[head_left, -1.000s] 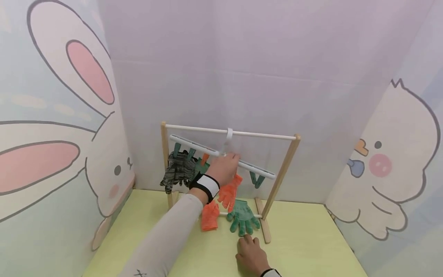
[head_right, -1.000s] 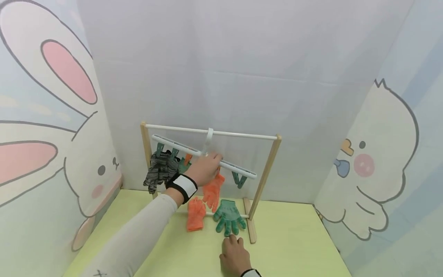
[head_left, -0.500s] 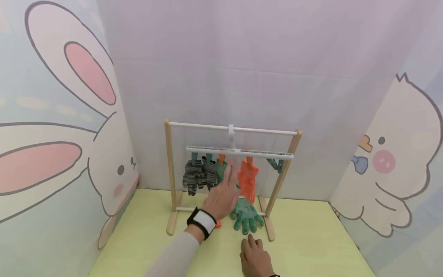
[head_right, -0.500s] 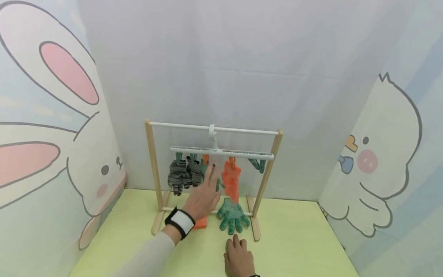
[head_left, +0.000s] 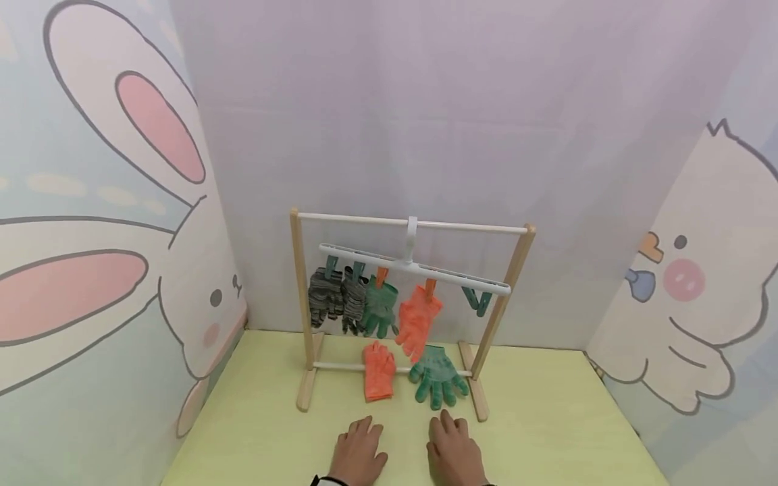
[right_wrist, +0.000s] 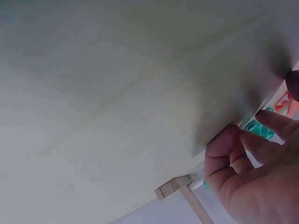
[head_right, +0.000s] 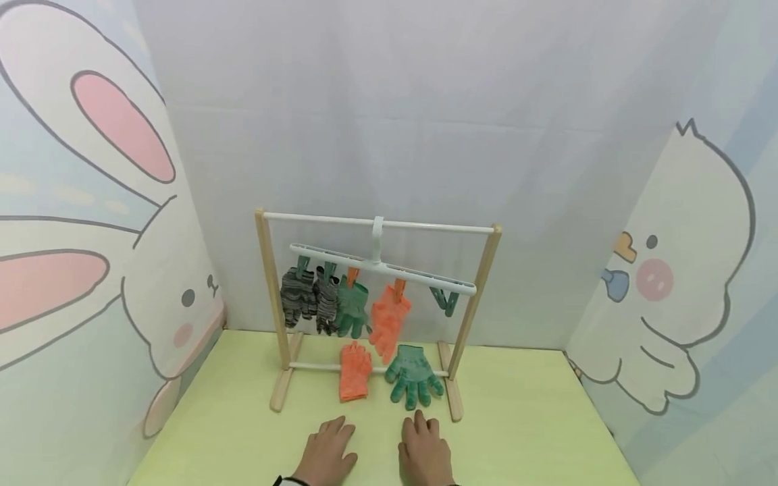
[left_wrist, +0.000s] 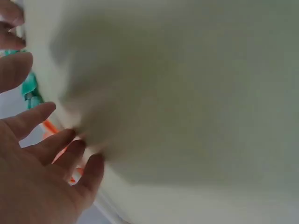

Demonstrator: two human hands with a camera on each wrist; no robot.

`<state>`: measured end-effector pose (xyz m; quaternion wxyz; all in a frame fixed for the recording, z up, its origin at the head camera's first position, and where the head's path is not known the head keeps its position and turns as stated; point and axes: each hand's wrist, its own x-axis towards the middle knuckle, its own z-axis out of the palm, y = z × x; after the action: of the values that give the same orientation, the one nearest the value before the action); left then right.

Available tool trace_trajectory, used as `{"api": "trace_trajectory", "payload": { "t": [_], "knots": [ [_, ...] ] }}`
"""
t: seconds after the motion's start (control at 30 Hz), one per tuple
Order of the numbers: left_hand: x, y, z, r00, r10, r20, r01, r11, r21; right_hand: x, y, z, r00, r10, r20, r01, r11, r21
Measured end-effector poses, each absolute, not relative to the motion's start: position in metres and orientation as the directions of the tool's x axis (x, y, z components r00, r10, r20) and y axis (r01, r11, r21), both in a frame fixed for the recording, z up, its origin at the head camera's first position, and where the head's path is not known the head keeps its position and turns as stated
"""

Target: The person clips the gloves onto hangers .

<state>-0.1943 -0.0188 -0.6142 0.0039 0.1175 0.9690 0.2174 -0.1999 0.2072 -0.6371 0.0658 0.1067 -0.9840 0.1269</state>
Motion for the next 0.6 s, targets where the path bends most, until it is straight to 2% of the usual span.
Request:
{"api": "trace_trajectory", "payload": {
  "t": [0.23, 0.47, 0.6],
  "knots": [
    [-0.185, -0.020, -0.632, -0.978, 0.206, -0.007, 0.179, 0.863, 0.473, -0.200, 0.208, -0.638, -0.977, -0.170, 0.126, -0.197, 0.946, -0.258],
    [-0.185, -0.024, -0.637, -0.975, 0.212, 0.073, 0.217, 0.807, 0.549, -0.203, 0.208, -0.633, -0.979, -0.094, 0.180, -0.142, 0.951, -0.275],
    [-0.184, -0.024, -0.634, -0.976, 0.211, 0.051, 0.203, 0.805, 0.558, -0.203, 0.211, -0.633, -0.979, -0.107, 0.172, -0.154, 0.945, -0.288]
  ]
}}
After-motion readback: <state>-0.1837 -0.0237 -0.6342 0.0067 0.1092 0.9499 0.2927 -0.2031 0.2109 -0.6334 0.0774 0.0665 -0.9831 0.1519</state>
